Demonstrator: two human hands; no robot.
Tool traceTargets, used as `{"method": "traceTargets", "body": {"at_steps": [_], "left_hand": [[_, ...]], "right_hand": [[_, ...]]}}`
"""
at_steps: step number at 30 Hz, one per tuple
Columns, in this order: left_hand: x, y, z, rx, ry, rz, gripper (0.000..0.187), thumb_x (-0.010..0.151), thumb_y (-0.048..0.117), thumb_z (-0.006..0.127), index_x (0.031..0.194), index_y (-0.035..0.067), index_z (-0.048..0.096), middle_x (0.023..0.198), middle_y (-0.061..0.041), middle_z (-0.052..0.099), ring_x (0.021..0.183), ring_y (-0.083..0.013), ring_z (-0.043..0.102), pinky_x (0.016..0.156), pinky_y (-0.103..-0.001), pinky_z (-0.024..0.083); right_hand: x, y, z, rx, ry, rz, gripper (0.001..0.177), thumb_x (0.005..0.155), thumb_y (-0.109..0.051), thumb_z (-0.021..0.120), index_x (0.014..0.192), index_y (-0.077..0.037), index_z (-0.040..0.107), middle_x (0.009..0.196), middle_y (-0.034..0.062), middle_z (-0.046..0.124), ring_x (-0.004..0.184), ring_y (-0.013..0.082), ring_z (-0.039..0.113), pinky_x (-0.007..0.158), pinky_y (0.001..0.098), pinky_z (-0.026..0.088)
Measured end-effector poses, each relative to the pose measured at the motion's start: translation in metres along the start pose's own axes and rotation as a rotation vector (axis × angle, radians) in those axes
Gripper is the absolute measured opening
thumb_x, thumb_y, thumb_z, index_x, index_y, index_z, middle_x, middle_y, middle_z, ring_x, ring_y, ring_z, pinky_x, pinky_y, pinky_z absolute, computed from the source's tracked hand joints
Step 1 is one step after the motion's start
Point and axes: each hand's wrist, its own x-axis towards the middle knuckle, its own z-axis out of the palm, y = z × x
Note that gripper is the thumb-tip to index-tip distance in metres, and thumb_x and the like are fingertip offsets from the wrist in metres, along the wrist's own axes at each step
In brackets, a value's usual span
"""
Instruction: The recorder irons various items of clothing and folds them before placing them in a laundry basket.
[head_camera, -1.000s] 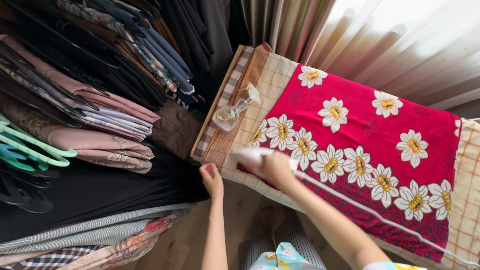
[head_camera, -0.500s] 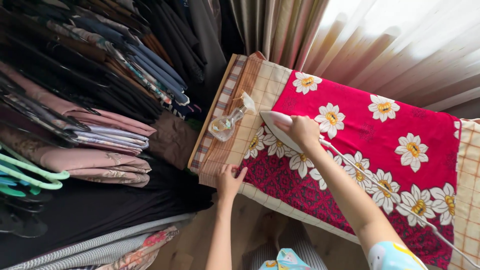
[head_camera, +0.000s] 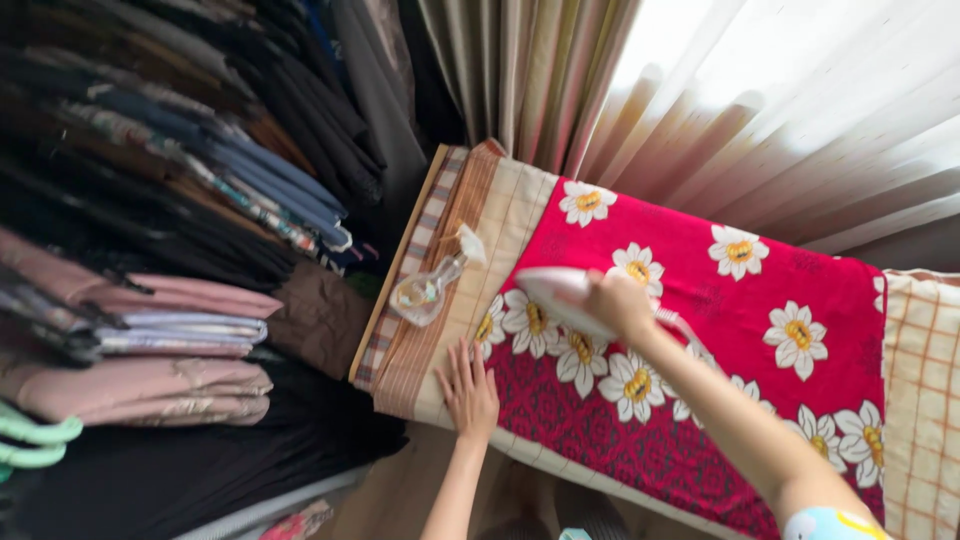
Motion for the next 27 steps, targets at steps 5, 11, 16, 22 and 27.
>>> {"method": "traceTargets", "body": {"at_steps": [5,11,16,22,27], "left_hand": [[-0.002,-0.007,0.012,0.024,-0.03,0.018,0.064,0.102,0.033,0.047,0.157,0.004,0.031,0.165,-0.016,0.029,0.154,-0.0354,0.024,0.123,-0.058,0.015],[-0.001,-0.01,0.008,-0.072,-0.007,0.019,0.066,0.104,0.033,0.043,0.157,-0.003,0.027,0.166,-0.018,0.028,0.155,-0.0349,0.024,0.125,-0.055,0.014],[-0.005,-0.011,0.012,-0.096,0.006,0.008,0.065,0.105,0.035,0.042,0.158,0.0,0.028,0.166,-0.021,0.027,0.154,-0.0376,0.024,0.125,-0.057,0.015],[0.003,-0.005,0.001,0.027,-0.1,0.016,0.06,0.1,0.038,0.045,0.156,0.02,0.038,0.165,-0.016,0.028,0.152,-0.037,0.025,0.122,-0.058,0.014],[0.008,-0.003,-0.005,0.031,-0.14,0.026,0.061,0.098,0.038,0.046,0.156,0.022,0.039,0.164,-0.015,0.028,0.152,-0.0358,0.023,0.121,-0.058,0.013]], "right_hand": [[0.112,0.049,-0.071,-0.035,-0.016,0.254,0.072,0.077,-0.082,0.061,0.088,-0.013,0.079,0.069,0.0162,0.073,0.063,0.0343,0.073,0.057,0.0475,0.057],[0.076,0.015,-0.04,-0.077,-0.194,0.272,0.089,0.075,-0.087,0.062,0.08,0.001,0.078,0.071,0.0172,0.071,0.06,0.0289,0.074,0.055,0.0428,0.059],[0.018,-0.059,-0.036,0.039,-0.326,0.024,0.079,0.078,-0.084,0.059,0.078,-0.007,0.078,0.061,0.015,0.068,0.053,0.0292,0.069,0.052,0.0441,0.058],[0.103,0.046,0.005,-0.098,-0.107,0.041,0.074,0.088,-0.078,0.056,0.076,-0.007,0.076,0.068,0.0161,0.069,0.057,0.0283,0.07,0.052,0.0421,0.056],[0.134,0.052,-0.061,0.03,-0.012,0.312,0.069,0.083,-0.076,0.061,0.083,-0.009,0.077,0.071,0.0195,0.072,0.063,0.0362,0.072,0.055,0.0485,0.056]]}}
